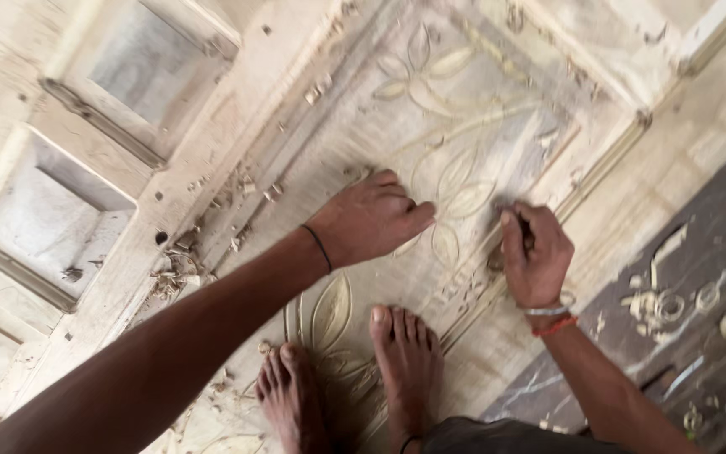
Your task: The person works over a large carved wooden door panel laid on the floor, using their fingers and a small hand tool to pick wood shavings and debris out of the recessed floral carvings. They brush loose chips aside with their hand and move along the carved leaf motifs, clearing the grooves section by section.
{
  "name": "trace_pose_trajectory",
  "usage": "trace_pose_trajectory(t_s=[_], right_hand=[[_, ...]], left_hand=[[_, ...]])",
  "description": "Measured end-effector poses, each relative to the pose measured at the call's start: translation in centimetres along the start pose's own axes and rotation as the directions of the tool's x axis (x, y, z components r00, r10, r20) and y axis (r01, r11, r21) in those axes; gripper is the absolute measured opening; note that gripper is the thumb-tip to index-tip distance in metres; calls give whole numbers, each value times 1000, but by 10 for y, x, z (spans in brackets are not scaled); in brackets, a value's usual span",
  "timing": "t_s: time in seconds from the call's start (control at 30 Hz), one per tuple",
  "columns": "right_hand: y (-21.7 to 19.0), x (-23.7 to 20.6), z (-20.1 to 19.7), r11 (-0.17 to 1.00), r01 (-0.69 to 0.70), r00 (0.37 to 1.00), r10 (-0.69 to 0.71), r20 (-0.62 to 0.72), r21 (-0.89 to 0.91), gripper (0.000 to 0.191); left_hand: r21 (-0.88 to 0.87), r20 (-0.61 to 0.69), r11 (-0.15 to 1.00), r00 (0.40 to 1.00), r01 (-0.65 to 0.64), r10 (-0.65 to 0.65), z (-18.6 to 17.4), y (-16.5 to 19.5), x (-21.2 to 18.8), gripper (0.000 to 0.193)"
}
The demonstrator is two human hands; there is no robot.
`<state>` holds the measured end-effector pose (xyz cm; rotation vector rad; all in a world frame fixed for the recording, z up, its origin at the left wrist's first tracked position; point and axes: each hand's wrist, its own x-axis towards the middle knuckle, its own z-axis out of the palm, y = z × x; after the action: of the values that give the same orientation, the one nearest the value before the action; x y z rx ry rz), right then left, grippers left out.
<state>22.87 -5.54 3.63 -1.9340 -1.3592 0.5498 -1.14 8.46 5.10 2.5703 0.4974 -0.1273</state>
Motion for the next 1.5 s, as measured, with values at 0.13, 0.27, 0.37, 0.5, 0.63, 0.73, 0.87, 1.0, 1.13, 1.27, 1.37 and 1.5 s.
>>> trace_pose_trajectory(t_s=[0.13,0.27,0.37,0.5,0.63,0.73,0.87,1.0,1.13,1.27,1.37,1.5], right_hand=[[-2,6,3,980,183,983,-180,-42,72,14],[0,4,9,984,154,986,-148,-76,85,14],[8,-4,15,985,132,988,-122,-95,113,12],[18,-5,23,990,35,995,-22,-98,136,15],[3,-11,25,998,54,974,-61,-220,-38,7],[-26,-44,22,996,62,985,-72,-160,-67,17],[-52,-84,37,988,-77,983,53,-177,-134,22],[-63,-97,50,985,-61,977,25,-212,-162,27],[-63,-100,51,967,-118,974,69,-214,-226,25],[-53,-102,54,949,-146,965,74,-252,-279,19],[-50,-102,56,964,-124,960,56,-275,-234,21],[-63,-106,52,980,-109,979,77,-190,-165,25]], left_hand=[[196,-130,973,980,-121,149,-51,-27,11,12],[291,105,950,991,-111,83,-127,-46,13,22],[384,195,914,979,-127,54,-175,-40,11,26],[431,400,886,916,-168,-21,-191,-28,27,31],[305,613,915,789,-265,24,-159,-21,53,35],[209,671,850,703,-484,236,-120,-19,64,50],[201,502,826,780,-526,374,-68,-31,59,58],[189,431,831,804,-524,409,-45,-55,43,69],[139,419,883,834,-449,358,-41,-66,36,68],[161,453,865,814,-476,364,-47,-68,33,72],[154,462,883,822,-444,333,-54,-66,32,74],[155,486,898,824,-411,293,-61,-62,31,80]])
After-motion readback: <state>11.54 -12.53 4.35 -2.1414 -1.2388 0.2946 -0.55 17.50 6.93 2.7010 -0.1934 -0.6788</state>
